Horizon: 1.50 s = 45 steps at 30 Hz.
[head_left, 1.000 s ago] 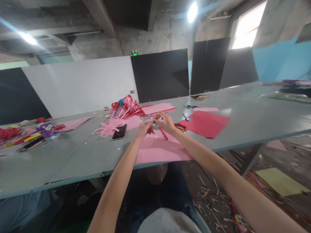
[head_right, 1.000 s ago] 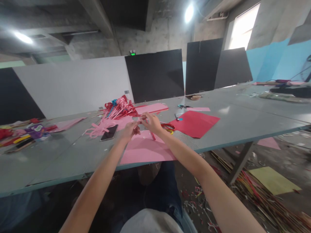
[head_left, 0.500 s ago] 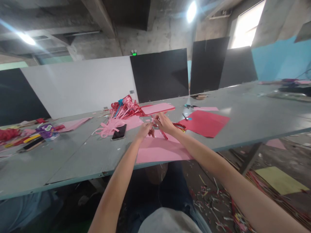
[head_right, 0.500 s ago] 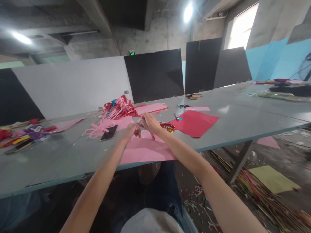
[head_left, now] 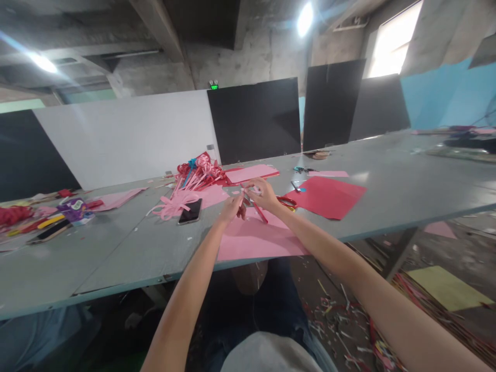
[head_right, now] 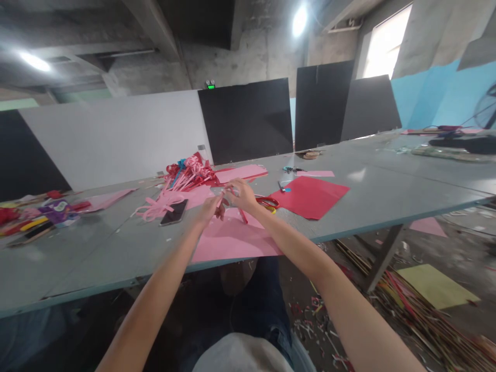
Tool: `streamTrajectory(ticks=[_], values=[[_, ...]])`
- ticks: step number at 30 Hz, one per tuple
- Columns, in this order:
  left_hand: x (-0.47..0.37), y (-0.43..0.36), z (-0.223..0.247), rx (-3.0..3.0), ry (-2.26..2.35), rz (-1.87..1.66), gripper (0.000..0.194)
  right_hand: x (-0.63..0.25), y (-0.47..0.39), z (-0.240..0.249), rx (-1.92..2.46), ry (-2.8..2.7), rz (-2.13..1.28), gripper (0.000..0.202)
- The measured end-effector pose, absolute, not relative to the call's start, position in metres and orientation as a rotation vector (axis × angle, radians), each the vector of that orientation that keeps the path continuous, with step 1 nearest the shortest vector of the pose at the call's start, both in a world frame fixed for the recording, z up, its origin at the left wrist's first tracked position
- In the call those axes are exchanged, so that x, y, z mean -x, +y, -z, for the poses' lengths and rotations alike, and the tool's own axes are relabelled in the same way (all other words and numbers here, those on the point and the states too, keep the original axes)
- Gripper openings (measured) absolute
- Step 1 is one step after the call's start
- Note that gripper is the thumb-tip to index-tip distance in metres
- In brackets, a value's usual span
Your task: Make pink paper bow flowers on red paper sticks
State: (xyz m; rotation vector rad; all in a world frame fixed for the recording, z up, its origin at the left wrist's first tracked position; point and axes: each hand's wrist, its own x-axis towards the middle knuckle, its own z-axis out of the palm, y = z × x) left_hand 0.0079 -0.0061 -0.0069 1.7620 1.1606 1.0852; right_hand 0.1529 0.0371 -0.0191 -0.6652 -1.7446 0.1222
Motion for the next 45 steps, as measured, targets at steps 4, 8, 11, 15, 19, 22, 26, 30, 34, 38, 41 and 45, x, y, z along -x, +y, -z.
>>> streamTrajectory(ticks=[4,8,11,15,19,22,26,30,34,38,41,45], values=[[-0.008,-0.004,0.009,-1.787,1.186,-1.068,0.047,-0.152,0.039,0.02,0.653,-1.755,-0.147,0.007],[-0.004,-0.001,0.014,-2.013,1.364,-1.35,0.035,-0.152,0.039,0.02,0.666,-1.768,-0.103,0.007],[0.0,0.003,0.019,-2.379,1.471,-1.574,0.014,-0.152,0.037,0.019,0.711,-1.79,-0.071,0.009],[0.002,0.006,0.023,-2.615,1.486,-1.531,0.014,-0.151,0.037,0.02,0.735,-1.842,-0.014,0.009],[0.002,0.003,0.021,-2.675,1.557,-1.426,0.016,-0.15,0.038,0.023,0.7,-1.897,0.027,0.005],[0.002,-0.001,0.018,-2.746,1.6,-1.35,0.018,-0.15,0.039,0.025,0.664,-1.915,0.039,0.004],[0.003,-0.003,0.015,-2.777,1.614,-1.316,0.021,-0.151,0.038,0.024,0.627,-1.947,0.025,0.008],[0.004,-0.003,0.015,-2.785,1.579,-1.321,0.021,-0.151,0.036,0.023,0.629,-1.967,-0.005,0.009],[0.004,-0.002,0.015,-2.769,1.564,-1.342,0.02,-0.151,0.034,0.021,0.602,-1.989,-0.016,0.01],[0.004,-0.002,0.015,-2.729,1.557,-1.335,0.019,-0.152,0.034,0.02,0.586,-2.008,-0.024,0.011],[0.004,-0.002,0.015,-2.701,1.567,-1.329,0.019,-0.152,0.035,0.021,0.605,-2.019,-0.034,0.011],[0.003,-0.002,0.015,-2.683,1.544,-1.329,0.019,-0.152,0.039,0.023,0.614,-2.006,-0.035,0.011]])
